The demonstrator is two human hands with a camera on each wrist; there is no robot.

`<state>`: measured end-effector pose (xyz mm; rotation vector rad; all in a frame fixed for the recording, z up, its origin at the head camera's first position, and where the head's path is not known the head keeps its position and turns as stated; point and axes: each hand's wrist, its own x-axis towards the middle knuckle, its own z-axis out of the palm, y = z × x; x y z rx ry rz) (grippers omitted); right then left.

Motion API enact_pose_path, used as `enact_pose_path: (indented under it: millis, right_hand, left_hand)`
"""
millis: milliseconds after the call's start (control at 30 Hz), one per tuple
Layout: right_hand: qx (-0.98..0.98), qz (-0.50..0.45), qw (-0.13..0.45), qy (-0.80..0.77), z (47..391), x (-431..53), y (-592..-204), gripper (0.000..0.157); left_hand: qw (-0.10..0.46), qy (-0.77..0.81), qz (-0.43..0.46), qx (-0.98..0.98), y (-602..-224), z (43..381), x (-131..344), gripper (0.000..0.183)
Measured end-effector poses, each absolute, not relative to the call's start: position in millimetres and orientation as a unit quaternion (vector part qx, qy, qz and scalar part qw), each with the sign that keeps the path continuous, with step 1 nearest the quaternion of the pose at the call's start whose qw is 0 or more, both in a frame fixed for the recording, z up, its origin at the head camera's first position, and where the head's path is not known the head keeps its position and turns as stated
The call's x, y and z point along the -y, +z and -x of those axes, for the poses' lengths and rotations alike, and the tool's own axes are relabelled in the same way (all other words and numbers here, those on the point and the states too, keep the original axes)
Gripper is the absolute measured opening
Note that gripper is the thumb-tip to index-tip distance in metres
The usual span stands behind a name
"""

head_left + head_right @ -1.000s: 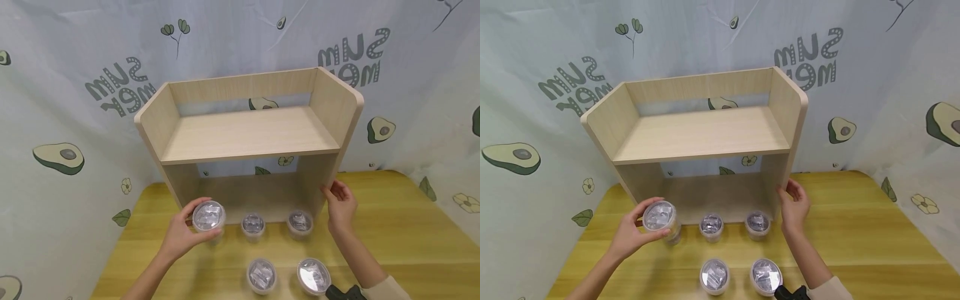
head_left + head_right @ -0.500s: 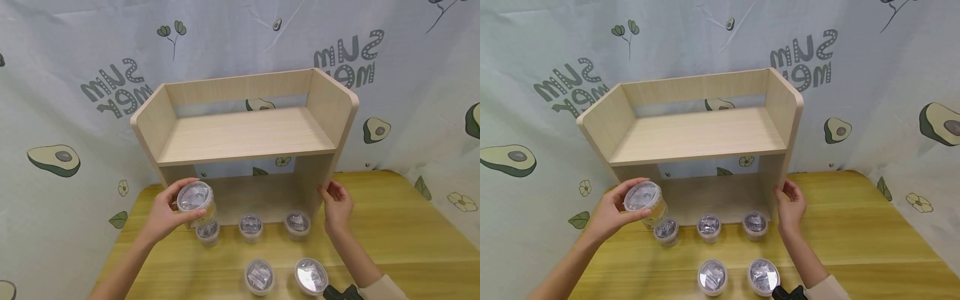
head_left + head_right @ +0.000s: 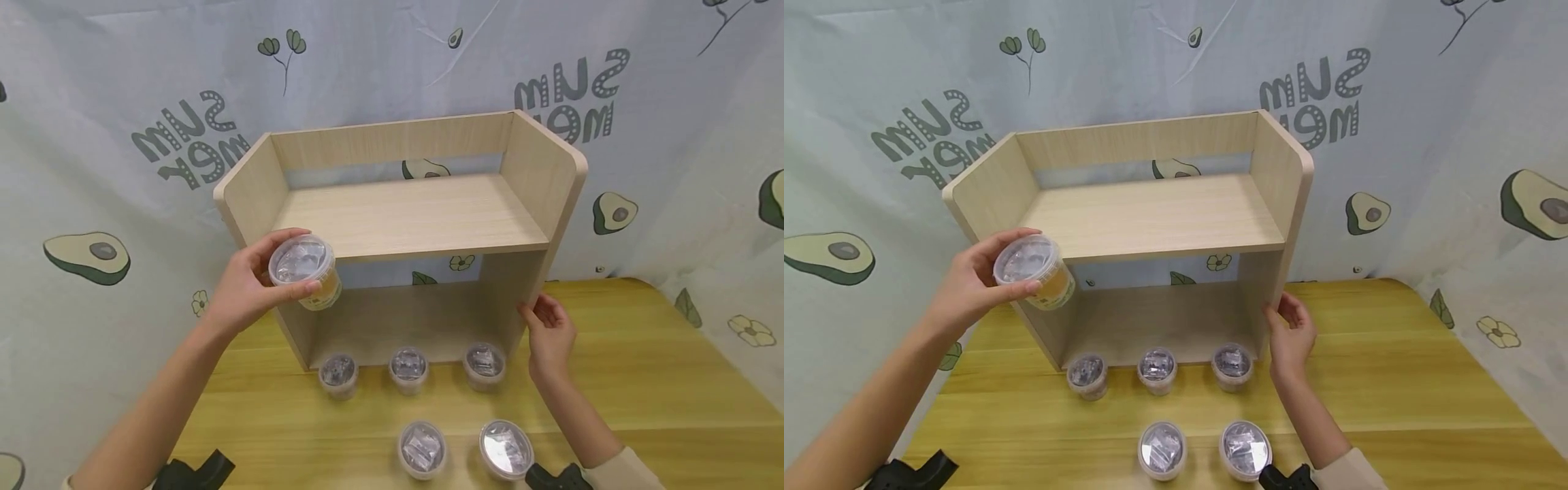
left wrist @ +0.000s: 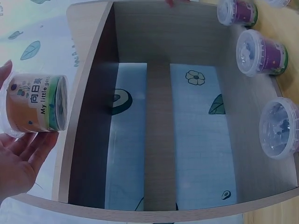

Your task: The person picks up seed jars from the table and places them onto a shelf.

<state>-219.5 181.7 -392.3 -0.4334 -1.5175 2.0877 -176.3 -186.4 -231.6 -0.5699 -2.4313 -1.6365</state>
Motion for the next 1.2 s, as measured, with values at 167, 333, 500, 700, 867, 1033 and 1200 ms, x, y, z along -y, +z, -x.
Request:
enact_pose_path:
  millis: [167, 333, 500, 700, 867, 1033, 1200]
  right_hand:
    - [0.554, 0.154, 0.267, 0.773, 221, -183, -394, 0.023]
    - [0.553, 0.155, 0.270, 0.773, 221, -184, -396, 0.023]
    - [0.555, 0.155, 0.268, 0.772, 221, -183, -396, 0.023]
    - [0.550, 0.153, 0.274, 0.774, 221, -181, -395, 0.023]
    - [0.547, 0.146, 0.280, 0.775, 221, -182, -396, 0.025]
    - [0.551, 0.141, 0.283, 0.772, 221, -183, -398, 0.025]
    - [0.550, 0.139, 0.287, 0.772, 222, -183, -399, 0.027]
  left_hand:
    - [0.078, -0.535, 0.171, 0.824, -225, 187, 184, 0.056]
    - [0.081, -0.547, 0.160, 0.817, -212, 200, 181, 0.055]
    - [0.080, -0.537, 0.141, 0.828, -198, 211, 180, 0.055]
    - [0.070, -0.514, 0.097, 0.849, -194, 223, 179, 0.058]
    - [0.067, -0.501, 0.073, 0.860, -197, 233, 176, 0.062]
    - [0.071, -0.490, 0.065, 0.867, -196, 242, 176, 0.065]
    - [0.071, -0.478, 0.054, 0.874, -197, 248, 177, 0.068]
